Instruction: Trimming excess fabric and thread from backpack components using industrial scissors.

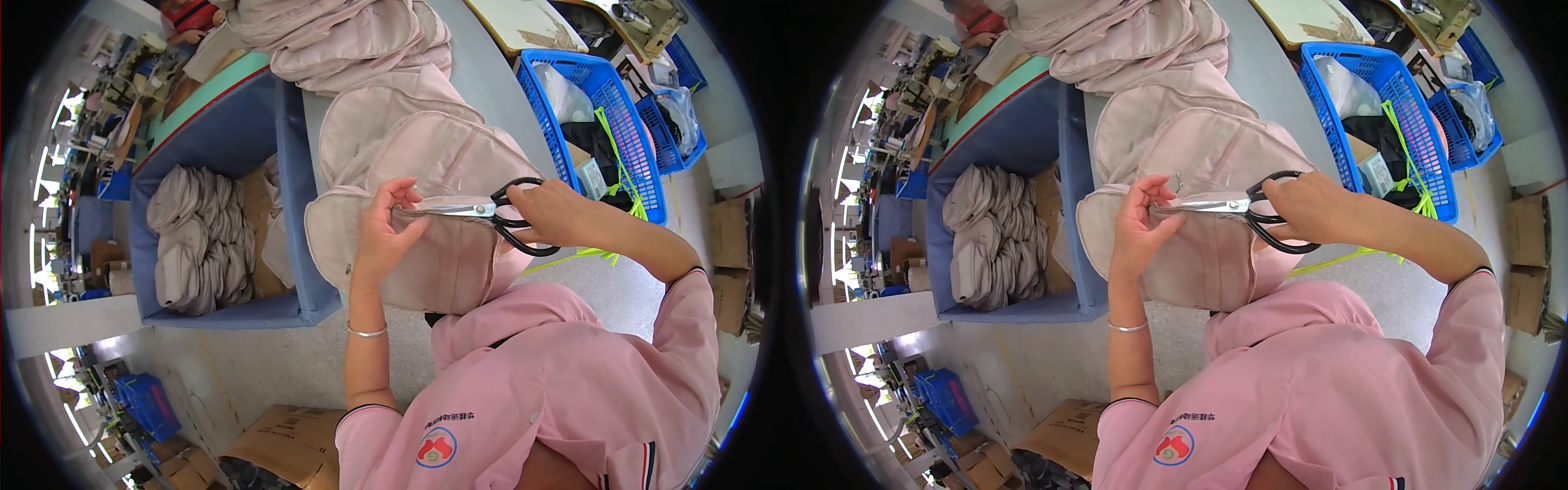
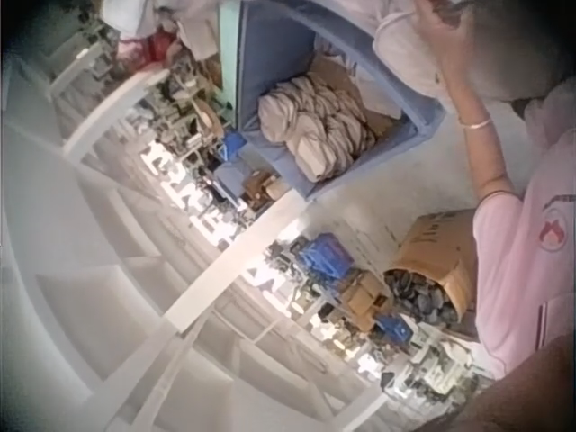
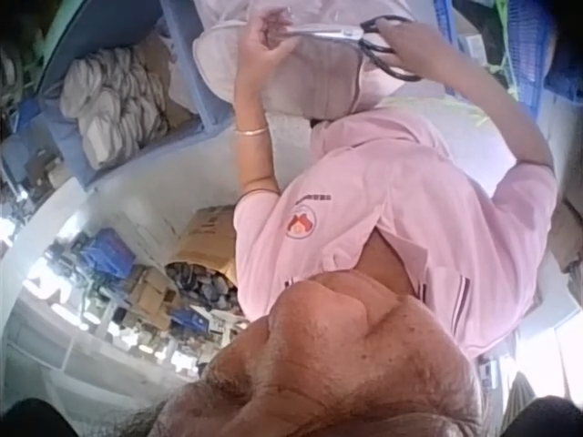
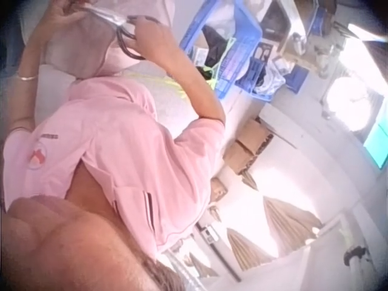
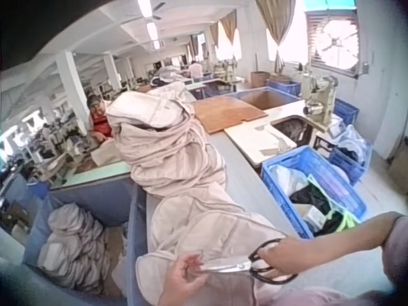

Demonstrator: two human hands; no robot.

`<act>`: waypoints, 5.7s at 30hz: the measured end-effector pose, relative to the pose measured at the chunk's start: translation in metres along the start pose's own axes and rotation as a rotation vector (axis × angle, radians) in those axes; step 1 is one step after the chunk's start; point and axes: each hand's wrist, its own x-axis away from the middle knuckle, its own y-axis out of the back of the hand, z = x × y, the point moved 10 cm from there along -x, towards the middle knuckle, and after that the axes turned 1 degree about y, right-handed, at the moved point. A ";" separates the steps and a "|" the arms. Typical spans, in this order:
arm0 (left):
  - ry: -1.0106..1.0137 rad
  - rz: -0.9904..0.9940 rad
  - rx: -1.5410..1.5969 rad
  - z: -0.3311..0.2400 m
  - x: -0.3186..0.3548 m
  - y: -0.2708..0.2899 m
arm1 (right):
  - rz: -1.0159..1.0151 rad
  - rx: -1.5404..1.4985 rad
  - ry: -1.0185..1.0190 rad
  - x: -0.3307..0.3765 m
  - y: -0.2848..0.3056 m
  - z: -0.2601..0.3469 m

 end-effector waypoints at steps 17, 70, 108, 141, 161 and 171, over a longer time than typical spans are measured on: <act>0.133 -0.154 -0.045 0.008 -0.006 -0.002 | -0.026 0.117 0.046 -0.026 -0.002 -0.012; -0.036 -0.172 -0.504 0.024 -0.004 0.038 | 0.058 0.051 0.025 -0.053 -0.010 -0.004; 0.415 -1.222 0.929 0.203 0.290 -0.114 | -0.294 -0.514 0.340 -0.151 -0.009 0.038; -0.025 0.317 -0.598 -0.176 -0.087 -0.039 | -0.577 -1.181 0.172 0.044 0.081 -0.056; -0.265 0.229 -0.688 -0.133 -0.050 -0.009 | -0.509 -0.187 0.056 0.062 0.068 -0.041; -0.307 0.220 -0.682 -0.128 -0.054 -0.007 | -0.320 -0.004 0.074 0.038 0.054 -0.026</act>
